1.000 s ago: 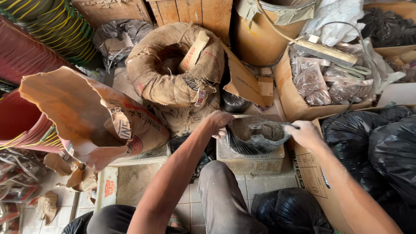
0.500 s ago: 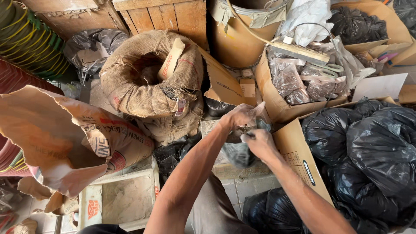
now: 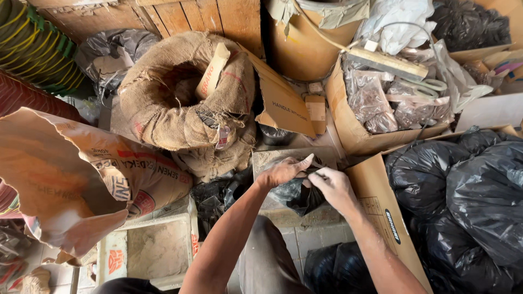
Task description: The person scoops grey powder from a large open paper bag into several small black plastic bags by hand and using a small plastic scoop.
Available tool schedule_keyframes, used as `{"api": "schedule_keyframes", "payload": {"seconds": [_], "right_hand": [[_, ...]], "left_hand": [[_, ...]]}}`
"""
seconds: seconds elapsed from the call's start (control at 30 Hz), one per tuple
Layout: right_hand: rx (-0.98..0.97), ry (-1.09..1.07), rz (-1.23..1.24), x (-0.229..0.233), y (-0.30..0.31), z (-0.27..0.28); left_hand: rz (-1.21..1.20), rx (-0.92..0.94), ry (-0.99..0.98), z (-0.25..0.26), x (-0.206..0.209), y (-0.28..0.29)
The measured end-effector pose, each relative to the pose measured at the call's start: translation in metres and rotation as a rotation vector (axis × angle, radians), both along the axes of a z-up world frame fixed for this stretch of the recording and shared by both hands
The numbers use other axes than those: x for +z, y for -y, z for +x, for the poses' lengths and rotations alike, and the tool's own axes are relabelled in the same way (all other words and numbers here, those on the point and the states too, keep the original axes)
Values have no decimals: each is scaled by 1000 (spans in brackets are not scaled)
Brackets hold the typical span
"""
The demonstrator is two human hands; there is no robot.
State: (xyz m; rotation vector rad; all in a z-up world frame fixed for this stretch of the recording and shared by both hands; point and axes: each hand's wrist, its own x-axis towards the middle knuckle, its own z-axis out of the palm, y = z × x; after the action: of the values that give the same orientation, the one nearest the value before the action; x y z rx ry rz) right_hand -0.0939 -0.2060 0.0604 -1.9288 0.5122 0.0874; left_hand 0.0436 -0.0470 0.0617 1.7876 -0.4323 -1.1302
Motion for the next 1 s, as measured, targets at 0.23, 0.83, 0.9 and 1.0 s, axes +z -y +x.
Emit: {"api": "schedule_keyframes", "payload": {"seconds": [0.23,0.83,0.9,1.0], "right_hand": [[-12,127,173,-57,8,24],[-79,99,-71,-114,5,25],[-124,359,-288,-106,-9,4],[-98,651,-645,-137,-21,-8]], "left_hand": [[-163,-48,122,-2,-110,7],[-137,-1,732,-8,-149,23],[57,75,497,-6,-136,18],[5,220,-57,13,-143,18]]}}
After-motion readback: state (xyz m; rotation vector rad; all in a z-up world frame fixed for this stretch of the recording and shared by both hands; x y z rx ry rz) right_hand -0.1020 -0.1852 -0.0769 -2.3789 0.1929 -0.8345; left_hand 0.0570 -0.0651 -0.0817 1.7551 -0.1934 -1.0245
